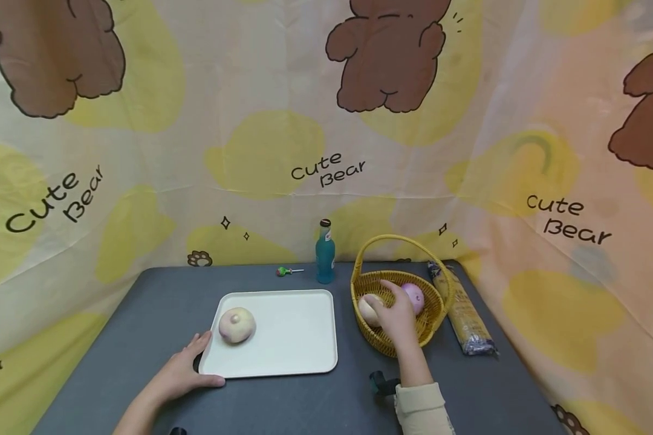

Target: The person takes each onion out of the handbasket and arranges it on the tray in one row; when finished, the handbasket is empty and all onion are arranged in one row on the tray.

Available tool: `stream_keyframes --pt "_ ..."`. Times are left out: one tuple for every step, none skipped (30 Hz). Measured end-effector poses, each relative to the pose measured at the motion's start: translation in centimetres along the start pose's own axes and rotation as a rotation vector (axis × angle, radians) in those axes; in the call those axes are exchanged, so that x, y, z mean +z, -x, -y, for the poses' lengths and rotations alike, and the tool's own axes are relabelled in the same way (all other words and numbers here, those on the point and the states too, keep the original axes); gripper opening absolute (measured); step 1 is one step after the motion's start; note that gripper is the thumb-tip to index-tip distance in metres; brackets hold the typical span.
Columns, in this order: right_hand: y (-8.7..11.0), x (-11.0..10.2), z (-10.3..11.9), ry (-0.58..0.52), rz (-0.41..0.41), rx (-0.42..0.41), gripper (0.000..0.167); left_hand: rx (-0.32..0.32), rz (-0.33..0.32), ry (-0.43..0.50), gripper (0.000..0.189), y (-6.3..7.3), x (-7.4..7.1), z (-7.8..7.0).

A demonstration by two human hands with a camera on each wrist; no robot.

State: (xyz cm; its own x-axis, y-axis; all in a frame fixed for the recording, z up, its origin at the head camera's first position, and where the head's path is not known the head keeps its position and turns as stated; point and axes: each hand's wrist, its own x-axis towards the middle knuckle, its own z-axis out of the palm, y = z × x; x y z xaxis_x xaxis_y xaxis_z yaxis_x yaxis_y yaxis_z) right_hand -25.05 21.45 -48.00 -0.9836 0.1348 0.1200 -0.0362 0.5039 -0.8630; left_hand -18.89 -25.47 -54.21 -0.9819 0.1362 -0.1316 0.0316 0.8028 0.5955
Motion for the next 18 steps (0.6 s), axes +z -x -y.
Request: stream_keyframes --pt "-0.1 0.0 -0.1 0.018 0.001 0.002 0.061 0.003 -0.001 0.0 0.124 0.0 0.0 0.0" --pt "-0.2 0.0 -0.3 0.035 0.003 0.002 0.06 0.006 -0.002 -0.003 0.124 0.0 0.0 0.0" --pt "-0.3 0.1 -0.4 0.053 0.005 0.004 0.06 0.007 -0.003 -0.005 0.124 0.0 0.0 0.0" --pt "-0.4 0.1 -0.6 0.068 0.01 0.008 0.06 0.01 -0.003 -0.006 0.123 0.0 0.0 0.0" --pt "-0.5 0.2 -0.8 0.075 0.018 0.014 0.06 0.01 -0.004 -0.008 0.124 0.0 0.0 0.0" --pt "-0.5 0.4 -0.9 0.085 0.029 0.02 0.06 0.006 -0.003 -0.006 0.124 0.0 0.0 0.0" --pt "-0.6 0.5 -1.1 0.092 0.038 0.024 0.06 0.007 -0.003 -0.007 0.124 0.0 0.0 0.0" --pt "-0.7 0.6 -1.2 0.095 0.051 0.033 0.061 0.001 0.0 -0.005 0.124 0.0 0.0 0.0" --pt "-0.8 0.6 -1.3 0.096 0.062 0.041 0.061 -0.004 0.003 -0.003 0.125 0.0 0.0 0.0" --pt "-0.8 0.7 -1.4 0.094 0.071 0.048 0.061 -0.009 0.006 0.001 0.125 -0.1 0.0 0.0" --pt "-0.9 0.8 -1.5 0.092 0.078 0.049 0.061 -0.014 0.009 0.004 0.125 -0.1 0.0 0.0" --pt "-0.9 0.9 -1.6 0.096 0.082 0.047 0.061 -0.019 0.011 0.007 0.126 -0.1 0.0 0.0" --pt "-1.0 0.9 -1.7 0.096 0.082 0.042 0.06 -0.021 0.013 0.008 0.126 -0.2 0.0 0.0" --pt "-1.1 1.0 -1.8 0.097 0.084 0.038 0.059 -0.026 0.016 0.01 0.126 -0.2 0.0 0.1" --pt "-1.2 1.1 -1.9 0.105 0.084 0.031 0.058 -0.028 0.017 0.008 0.126 -0.2 0.1 0.0" --pt "-1.3 1.2 -2.0 0.115 0.085 0.021 0.057 -0.03 0.018 0.008 0.126 -0.2 0.1 0.0" --pt "-1.4 1.3 -2.1 0.121 0.09 0.011 0.056 -0.031 0.019 0.004 0.127 -0.2 0.0 0.0" --pt "-1.5 1.4 -2.1 0.138 0.096 -0.004 0.055 -0.031 0.019 0.004 0.127 -0.2 0.0 0.0"
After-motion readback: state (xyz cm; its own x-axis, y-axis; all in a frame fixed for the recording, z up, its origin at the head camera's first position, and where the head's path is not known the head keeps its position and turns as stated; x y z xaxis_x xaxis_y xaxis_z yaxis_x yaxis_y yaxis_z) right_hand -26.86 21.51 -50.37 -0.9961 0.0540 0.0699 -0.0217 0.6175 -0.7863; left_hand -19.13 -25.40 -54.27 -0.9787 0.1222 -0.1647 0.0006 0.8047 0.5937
